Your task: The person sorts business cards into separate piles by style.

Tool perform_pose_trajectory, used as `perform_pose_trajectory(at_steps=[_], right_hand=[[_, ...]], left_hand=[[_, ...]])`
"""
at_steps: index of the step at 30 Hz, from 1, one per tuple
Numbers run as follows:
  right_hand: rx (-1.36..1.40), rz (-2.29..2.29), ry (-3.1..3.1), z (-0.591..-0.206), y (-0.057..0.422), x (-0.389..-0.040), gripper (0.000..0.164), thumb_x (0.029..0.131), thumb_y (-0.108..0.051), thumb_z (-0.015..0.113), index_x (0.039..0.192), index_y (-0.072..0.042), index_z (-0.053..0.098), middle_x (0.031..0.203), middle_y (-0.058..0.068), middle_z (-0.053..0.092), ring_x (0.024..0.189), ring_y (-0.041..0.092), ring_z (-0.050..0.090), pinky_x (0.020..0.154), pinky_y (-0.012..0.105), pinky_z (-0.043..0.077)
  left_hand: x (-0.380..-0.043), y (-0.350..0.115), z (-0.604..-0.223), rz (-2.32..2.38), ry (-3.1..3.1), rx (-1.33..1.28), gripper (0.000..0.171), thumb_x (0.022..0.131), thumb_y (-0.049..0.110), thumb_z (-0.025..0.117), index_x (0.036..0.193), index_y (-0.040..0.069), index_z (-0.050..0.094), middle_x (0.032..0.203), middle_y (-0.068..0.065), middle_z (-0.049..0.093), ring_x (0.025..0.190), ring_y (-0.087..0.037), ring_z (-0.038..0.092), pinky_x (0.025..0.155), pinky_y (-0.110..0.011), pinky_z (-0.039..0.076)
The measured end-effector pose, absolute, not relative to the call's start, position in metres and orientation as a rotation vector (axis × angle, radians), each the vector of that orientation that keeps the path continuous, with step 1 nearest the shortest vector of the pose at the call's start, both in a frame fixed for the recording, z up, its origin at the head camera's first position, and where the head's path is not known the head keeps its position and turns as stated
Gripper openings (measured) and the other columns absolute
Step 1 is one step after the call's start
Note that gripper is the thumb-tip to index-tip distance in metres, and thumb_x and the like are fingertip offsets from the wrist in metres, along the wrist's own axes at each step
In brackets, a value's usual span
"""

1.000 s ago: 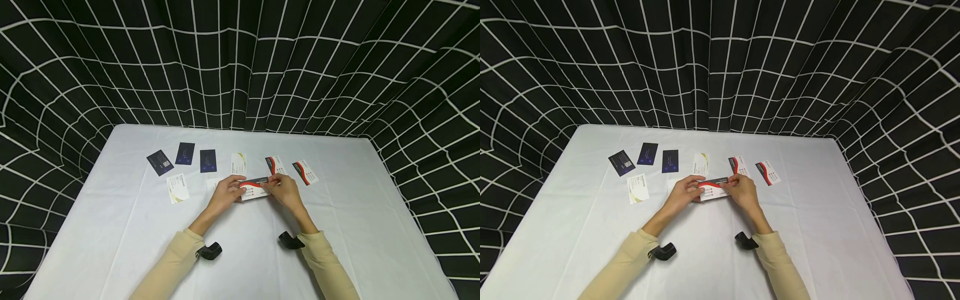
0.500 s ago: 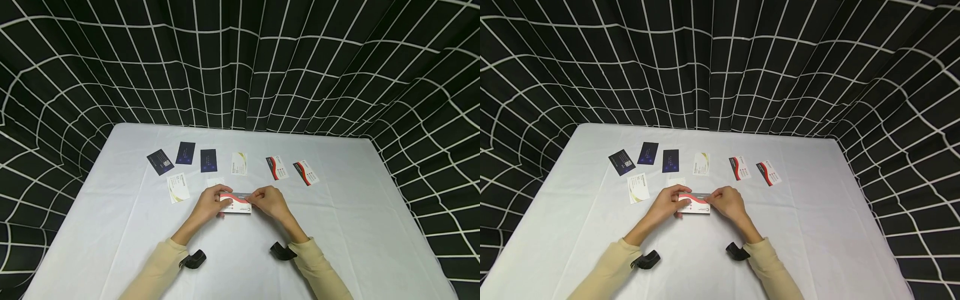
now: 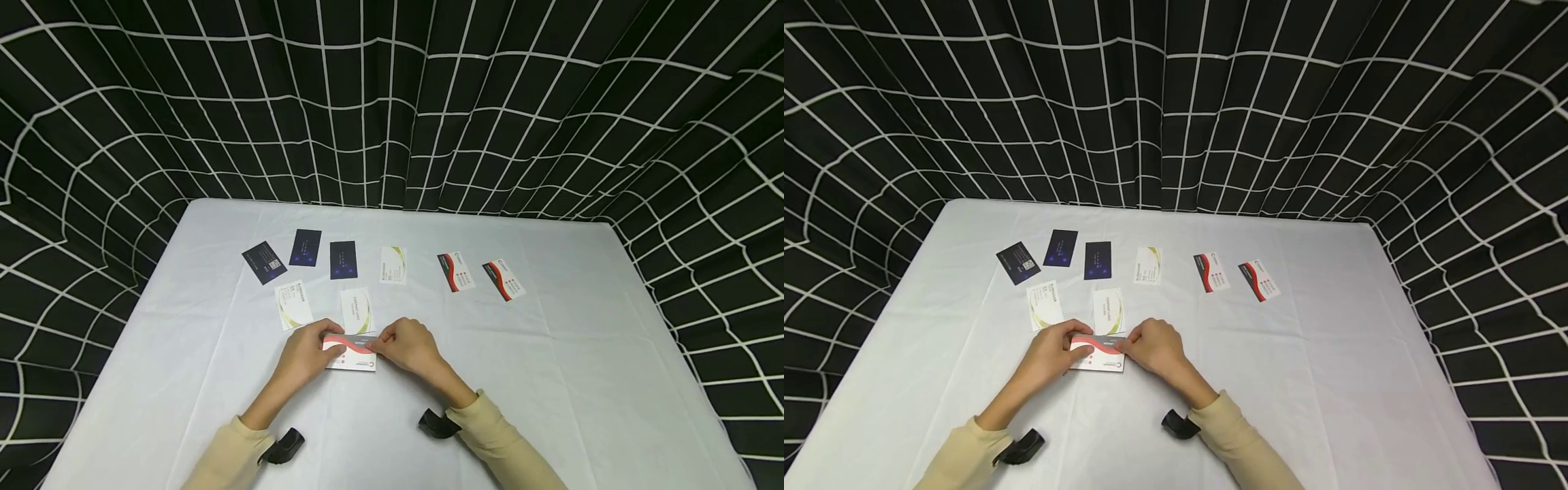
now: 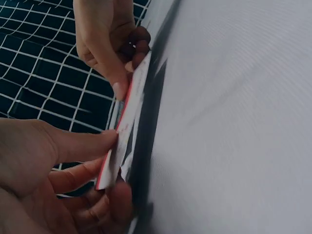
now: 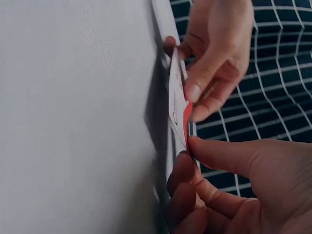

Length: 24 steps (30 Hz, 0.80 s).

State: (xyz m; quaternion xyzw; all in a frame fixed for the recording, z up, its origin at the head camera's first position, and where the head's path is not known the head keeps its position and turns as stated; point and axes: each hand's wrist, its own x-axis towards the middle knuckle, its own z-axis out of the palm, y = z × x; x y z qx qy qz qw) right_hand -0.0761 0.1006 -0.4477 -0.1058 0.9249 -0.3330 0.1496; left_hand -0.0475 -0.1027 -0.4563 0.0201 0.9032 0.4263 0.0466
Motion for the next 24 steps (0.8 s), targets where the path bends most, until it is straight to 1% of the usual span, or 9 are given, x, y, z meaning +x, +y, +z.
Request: perform_pose_trajectory(at_steps=[3,6,9,11,14,16,20,24], right_hand=[[-0.344,-0.921,2.668,-0.451,0.091,-0.072,0.021,0.082,-0.033,0.077,0.067,-0.018,0.074,0.052,-0.013,0.056,0.052,0.004,0.048,0.048,0.023,0.035],[-0.374,-0.890,2.677,-0.452,0.083,-0.068,0.022,0.082,-0.034,0.077,0.066,-0.019,0.074,0.051,-0.014,0.055,0.051,0.004,0.048,0.047,0.024,0.036],[-0.399,-0.855,2.699,-0.453,0.077,-0.065,0.022,0.081,-0.034,0.077,0.065,-0.019,0.074,0.051,-0.014,0.054,0.051,0.004,0.047,0.047,0.024,0.036],[-0.416,-0.830,2.726,-0.453,0.074,-0.064,0.023,0.081,-0.034,0.078,0.064,-0.019,0.073,0.051,-0.015,0.054,0.051,0.004,0.047,0.047,0.024,0.036],[-0.434,-0.794,2.755,-0.454,0.071,-0.062,0.025,0.080,-0.035,0.078,0.061,-0.020,0.070,0.051,-0.014,0.053,0.052,0.005,0.048,0.047,0.025,0.037],[-0.437,-0.770,2.768,-0.454,0.070,-0.062,0.027,0.080,-0.035,0.079,0.060,-0.021,0.067,0.051,-0.013,0.053,0.052,0.006,0.048,0.047,0.025,0.037],[-0.437,-0.729,2.791,-0.454,0.068,-0.062,0.030,0.079,-0.035,0.080,0.058,-0.020,0.063,0.054,-0.012,0.053,0.053,0.007,0.049,0.047,0.026,0.037],[-0.443,-0.705,2.817,-0.454,0.066,-0.062,0.031,0.078,-0.034,0.080,0.056,-0.020,0.062,0.053,-0.011,0.053,0.053,0.008,0.050,0.047,0.026,0.038]], left_hand=[[-0.042,-0.109,-0.455,1.187,2.836,0.059,0.022,0.075,0.007,0.081,0.095,0.008,0.071,0.076,-0.002,0.063,0.068,-0.016,0.054,0.062,-0.033,0.040],[-0.035,-0.115,-0.454,1.084,2.877,0.043,0.023,0.075,0.009,0.082,0.094,0.008,0.070,0.085,-0.003,0.068,0.073,-0.018,0.058,0.065,-0.037,0.044],[-0.030,-0.118,-0.454,0.987,2.917,0.039,0.024,0.074,0.011,0.083,0.093,0.008,0.068,0.082,-0.004,0.066,0.069,-0.018,0.057,0.061,-0.037,0.044],[-0.028,-0.118,-0.455,0.919,2.957,0.046,0.025,0.074,0.013,0.084,0.092,0.007,0.068,0.080,-0.005,0.066,0.068,-0.019,0.058,0.058,-0.037,0.044],[-0.025,-0.117,-0.454,0.846,3.004,0.060,0.029,0.073,0.014,0.085,0.093,0.006,0.066,0.079,-0.006,0.065,0.066,-0.022,0.060,0.055,-0.037,0.043],[-0.023,-0.116,-0.455,0.799,3.035,0.061,0.033,0.072,0.016,0.086,0.094,0.006,0.063,0.079,-0.006,0.061,0.064,-0.024,0.060,0.053,-0.037,0.042],[-0.020,-0.117,-0.456,0.761,3.093,0.050,0.038,0.071,0.020,0.087,0.092,0.006,0.058,0.075,-0.005,0.051,0.056,-0.024,0.055,0.049,-0.036,0.038],[-0.019,-0.118,-0.458,0.788,3.098,0.037,0.038,0.071,0.020,0.087,0.088,0.007,0.056,0.071,-0.003,0.048,0.053,-0.020,0.049,0.047,-0.034,0.036]])
